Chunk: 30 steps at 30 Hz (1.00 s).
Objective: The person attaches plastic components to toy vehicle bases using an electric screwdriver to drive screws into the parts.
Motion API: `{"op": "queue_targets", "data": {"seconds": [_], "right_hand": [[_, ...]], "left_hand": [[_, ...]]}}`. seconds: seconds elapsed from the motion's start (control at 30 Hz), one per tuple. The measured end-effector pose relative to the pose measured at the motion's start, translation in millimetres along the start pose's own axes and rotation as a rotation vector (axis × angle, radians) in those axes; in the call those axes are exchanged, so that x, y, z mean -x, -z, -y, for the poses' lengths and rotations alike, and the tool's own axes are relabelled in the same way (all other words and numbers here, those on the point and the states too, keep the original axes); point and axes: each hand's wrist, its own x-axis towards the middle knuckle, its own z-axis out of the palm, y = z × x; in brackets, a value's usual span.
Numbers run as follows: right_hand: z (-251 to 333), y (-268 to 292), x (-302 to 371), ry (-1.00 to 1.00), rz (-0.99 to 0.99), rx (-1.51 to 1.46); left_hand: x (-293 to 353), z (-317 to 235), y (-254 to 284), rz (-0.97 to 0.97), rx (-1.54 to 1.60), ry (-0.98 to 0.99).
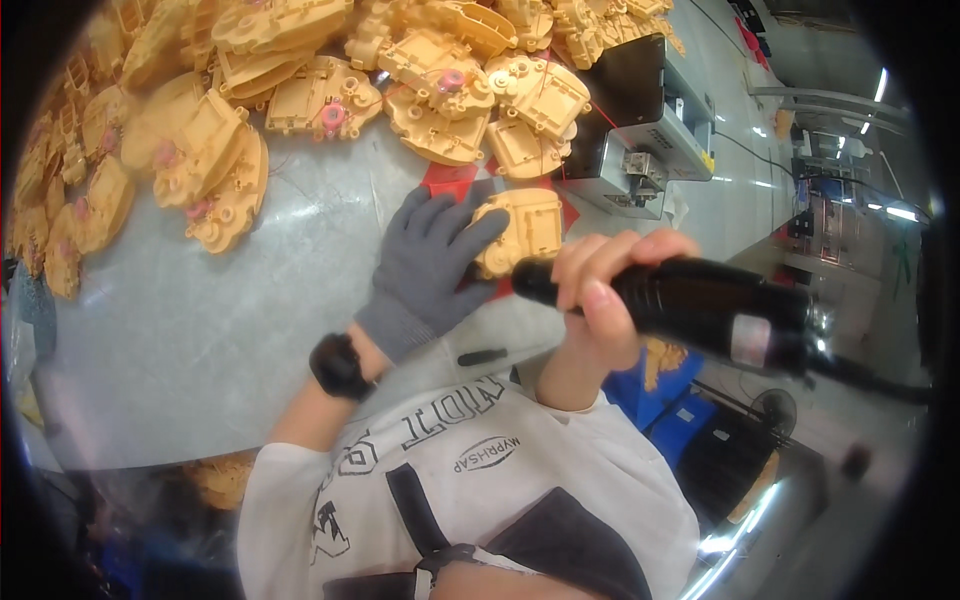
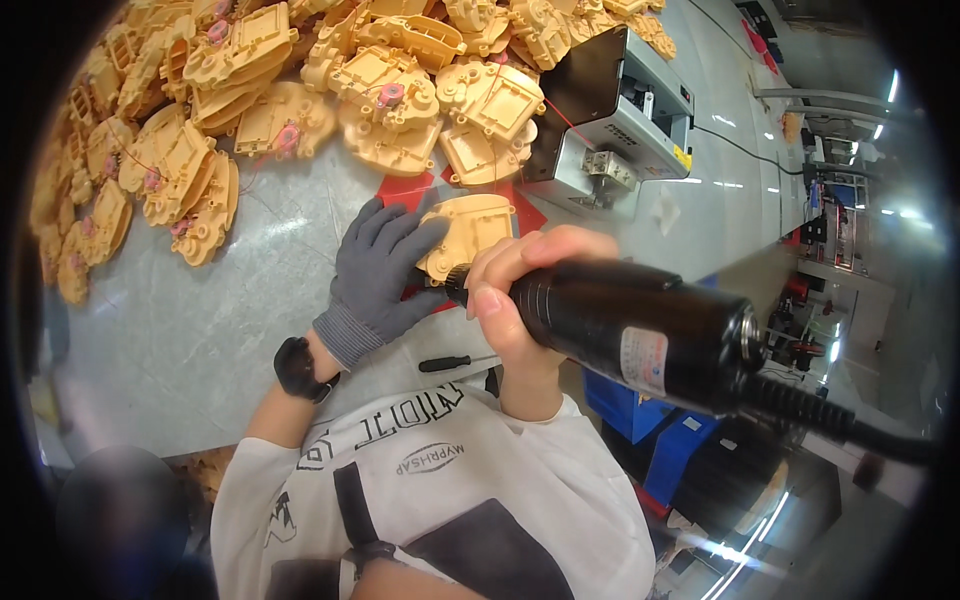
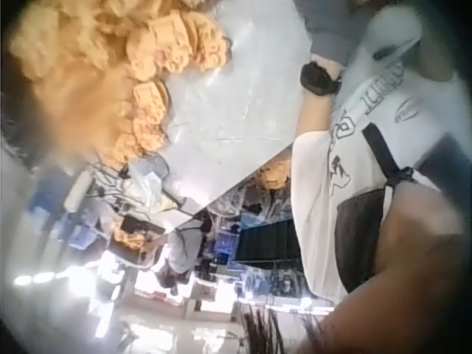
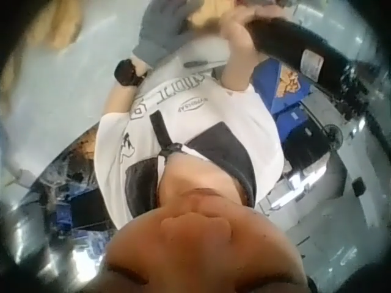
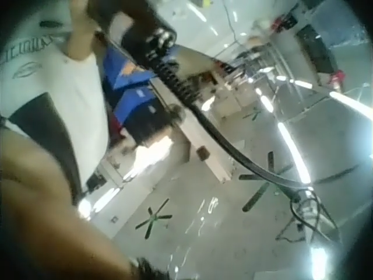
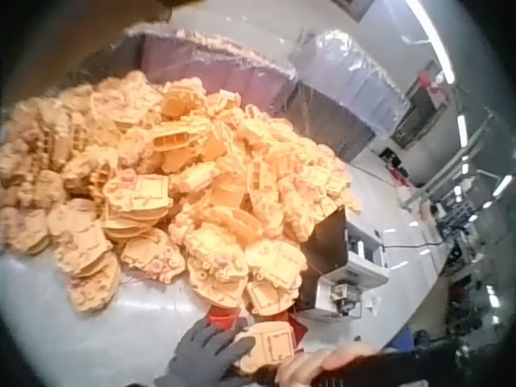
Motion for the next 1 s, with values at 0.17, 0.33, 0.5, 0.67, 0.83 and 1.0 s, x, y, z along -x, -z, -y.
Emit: {"op": "queue_targets", "data": {"seconds": [0.17,0.33,0.5,0.67,0.83,1.0], "right_hand": [[3,-1,2,-0.004,0.128,0.088],[-2,-4,1,-0.038,0.162,0.12],[-2,-1,-1,-0.019,0.169,0.139],[-1,4,6,-0.015,-0.021,0.139],[25,65,-6,0.203,-0.233,-0.022],[31,101,-64,0.317,-0.557,0.282]], "left_hand": [[1,0,1,0.014,0.007,0.006],[0,4,2,0.043,0.022,0.018],[-5,2,-1,-0.009,0.029,-0.024],[-4,0,-1,-0.023,0.02,-0.013],[-6,-3,-3,-0.029,0.129,0.011],[-5,-10,-7,-0.095,0.16,0.028]]}}
